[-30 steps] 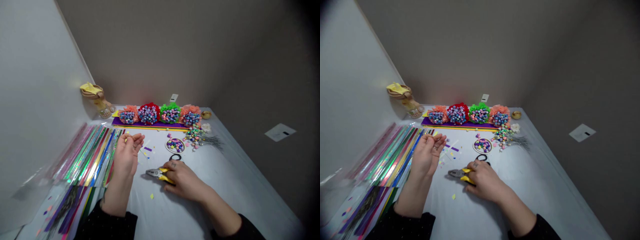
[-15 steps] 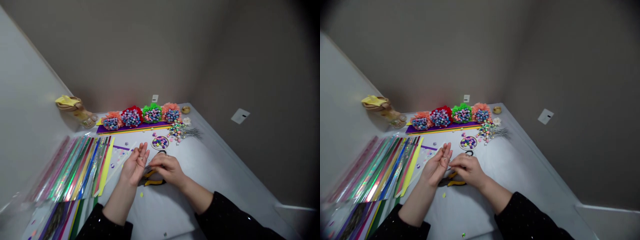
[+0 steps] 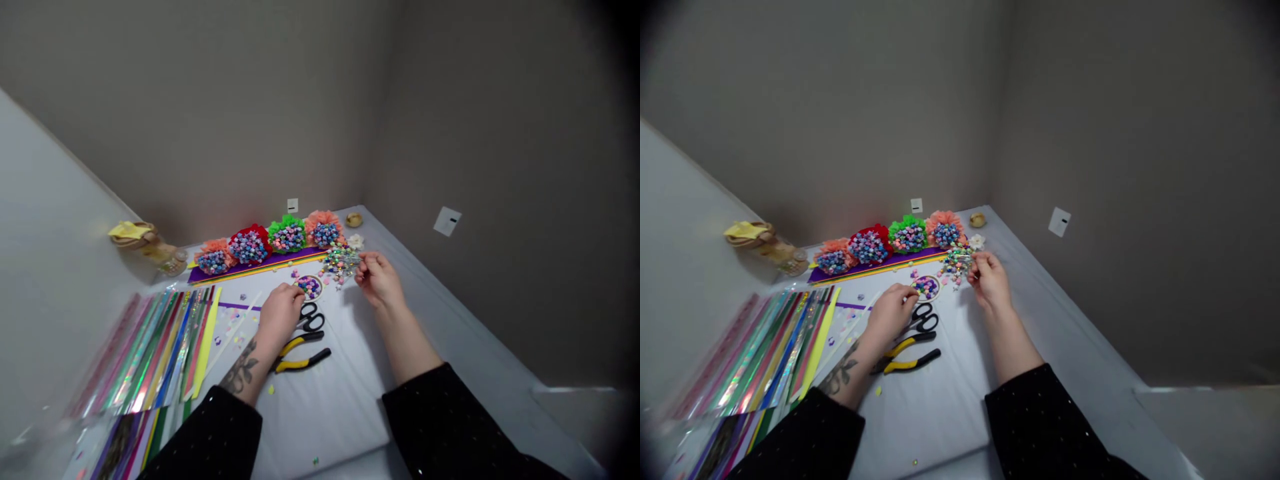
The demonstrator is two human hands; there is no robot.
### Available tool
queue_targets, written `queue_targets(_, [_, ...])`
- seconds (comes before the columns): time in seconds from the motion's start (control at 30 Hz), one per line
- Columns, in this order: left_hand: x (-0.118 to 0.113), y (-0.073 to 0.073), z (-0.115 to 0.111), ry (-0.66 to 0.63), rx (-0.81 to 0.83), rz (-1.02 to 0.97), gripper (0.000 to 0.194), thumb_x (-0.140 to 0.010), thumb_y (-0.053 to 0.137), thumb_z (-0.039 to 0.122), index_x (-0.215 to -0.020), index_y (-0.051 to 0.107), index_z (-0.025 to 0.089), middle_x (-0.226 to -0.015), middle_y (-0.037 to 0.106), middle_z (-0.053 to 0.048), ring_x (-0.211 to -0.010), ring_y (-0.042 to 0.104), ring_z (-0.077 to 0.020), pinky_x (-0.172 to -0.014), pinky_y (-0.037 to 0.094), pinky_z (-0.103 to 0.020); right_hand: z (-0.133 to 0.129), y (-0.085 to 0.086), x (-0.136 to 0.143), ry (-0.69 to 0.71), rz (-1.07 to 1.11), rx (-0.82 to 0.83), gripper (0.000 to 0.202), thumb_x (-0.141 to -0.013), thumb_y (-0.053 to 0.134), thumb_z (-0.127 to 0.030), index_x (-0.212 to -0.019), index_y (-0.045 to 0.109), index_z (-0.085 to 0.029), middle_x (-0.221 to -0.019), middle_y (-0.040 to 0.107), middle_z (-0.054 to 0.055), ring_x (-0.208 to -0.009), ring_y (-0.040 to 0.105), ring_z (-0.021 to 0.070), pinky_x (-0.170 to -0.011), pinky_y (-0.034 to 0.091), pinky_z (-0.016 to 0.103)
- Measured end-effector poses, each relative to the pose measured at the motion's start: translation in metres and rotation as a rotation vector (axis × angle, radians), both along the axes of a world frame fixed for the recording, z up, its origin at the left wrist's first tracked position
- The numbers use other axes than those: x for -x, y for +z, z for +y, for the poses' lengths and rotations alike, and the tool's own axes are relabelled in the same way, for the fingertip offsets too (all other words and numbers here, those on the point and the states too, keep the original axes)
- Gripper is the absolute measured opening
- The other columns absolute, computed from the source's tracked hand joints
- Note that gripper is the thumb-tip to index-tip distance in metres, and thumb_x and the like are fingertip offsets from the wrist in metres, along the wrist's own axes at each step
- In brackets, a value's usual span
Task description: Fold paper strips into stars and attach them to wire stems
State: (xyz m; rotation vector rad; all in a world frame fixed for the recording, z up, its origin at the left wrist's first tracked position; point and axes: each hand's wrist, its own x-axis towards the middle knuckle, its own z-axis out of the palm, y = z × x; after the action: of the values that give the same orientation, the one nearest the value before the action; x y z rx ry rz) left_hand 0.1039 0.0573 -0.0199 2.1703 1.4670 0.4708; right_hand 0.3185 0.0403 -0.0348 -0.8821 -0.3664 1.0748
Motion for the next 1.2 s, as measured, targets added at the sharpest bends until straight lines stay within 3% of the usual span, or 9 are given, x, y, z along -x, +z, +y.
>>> queue_targets(0.1, [-0.017,-0.003,0.009,-0.083,-0.086,0.229,0.024,-0.088,0.046,0.023,-0.093,0.069,0.021,-0.100,0.064,-0.008,-0.100,0.057,-0.0213,-0.087,0.042,-0.030,-0.002,0.002,0.008,0.065,-0.052,0.033,0.023,-0.057,0.076,-0.028,-0.073,0.064,-0.016,-0.046,0.044,-0.009,-0.038,0.033,0.0036,-0.035,0.022,0.015])
queue_targets(0.27, [-0.034,-0.009,0.022,-0.153,-0.087,0.347,0.025,-0.089,0.045,0.021,-0.095,0.068,0.021,-0.098,0.062,-0.009,-0.100,0.056,-0.0211,-0.086,0.041,-0.029,-0.002,0.008,0.014,0.074,-0.116,0.076,0.025,-0.055,0.068,-0.022,-0.078,0.069,-0.014,-0.049,0.049,-0.007,-0.041,0.037,0.0051,-0.038,0.025,0.019])
queue_targets(0.43, [-0.041,-0.008,0.035,-0.191,-0.038,0.383,0.021,-0.086,0.047,0.021,-0.084,0.068,0.018,-0.092,0.061,-0.010,-0.095,0.058,-0.0225,-0.082,0.042,-0.030,-0.001,0.007,0.014,0.083,-0.128,0.088,0.027,-0.055,0.066,-0.025,-0.080,0.069,-0.014,-0.053,0.052,-0.006,-0.042,0.037,0.0058,-0.040,0.025,0.020])
queue_targets(0.57, [-0.045,-0.010,0.042,-0.174,0.034,0.293,0.015,-0.081,0.052,0.018,-0.076,0.067,0.016,-0.088,0.060,-0.010,-0.090,0.059,-0.0236,-0.081,0.043,-0.033,0.000,0.005,0.015,0.108,-0.139,0.098,0.028,-0.055,0.066,-0.028,-0.080,0.069,-0.015,-0.053,0.052,-0.005,-0.042,0.036,0.0064,-0.041,0.025,0.021])
queue_targets(0.73, [-0.039,-0.009,0.043,-0.086,0.141,-0.032,0.007,-0.072,0.059,0.011,-0.069,0.063,0.015,-0.082,0.059,-0.007,-0.089,0.058,-0.0220,-0.087,0.043,-0.033,-0.002,0.004,0.015,0.152,-0.196,0.109,0.028,-0.058,0.068,-0.033,-0.079,0.068,-0.015,-0.048,0.048,-0.006,-0.043,0.037,0.0074,-0.042,0.026,0.021])
queue_targets(0.83, [-0.023,-0.004,0.034,0.003,0.261,-0.315,0.005,-0.074,0.061,0.019,-0.077,0.062,0.015,-0.077,0.060,-0.004,-0.080,0.059,-0.0182,-0.077,0.049,-0.030,-0.006,0.005,0.022,0.215,-0.261,0.119,0.025,-0.059,0.070,-0.034,-0.074,0.069,-0.014,-0.046,0.049,-0.006,-0.042,0.038,0.0075,-0.043,0.026,0.022])
queue_targets(0.97, [0.008,-0.004,0.010,0.146,0.469,-0.679,0.014,-0.078,0.061,0.027,-0.085,0.058,0.015,-0.078,0.064,-0.004,-0.070,0.063,-0.0126,-0.065,0.053,-0.023,-0.021,0.007,0.054,0.369,-0.343,0.115,0.021,-0.059,0.072,-0.031,-0.070,0.068,-0.014,-0.051,0.053,-0.004,-0.045,0.041,0.0074,-0.046,0.029,0.021])
queue_targets(1.1, [0.030,-0.009,-0.012,0.278,0.650,-0.966,0.013,-0.073,0.067,0.019,-0.082,0.059,0.015,-0.077,0.066,-0.003,-0.066,0.064,-0.0078,-0.064,0.053,-0.016,-0.044,0.007,0.095,0.639,-0.304,0.108,0.016,-0.064,0.067,-0.029,-0.069,0.062,-0.015,-0.046,0.046,-0.007,-0.041,0.033,0.0053,-0.043,0.024,0.020])
queue_targets(1.2, [0.036,-0.015,-0.022,0.351,0.852,-1.293,0.023,-0.066,0.075,0.013,-0.085,0.063,0.013,-0.077,0.068,-0.002,-0.064,0.063,-0.0060,-0.062,0.053,-0.013,-0.053,0.005,0.112,0.688,-0.286,0.155,0.011,-0.063,0.063,-0.024,-0.063,0.055,-0.016,-0.045,0.043,-0.008,-0.041,0.030,0.0047,-0.043,0.020,0.020])
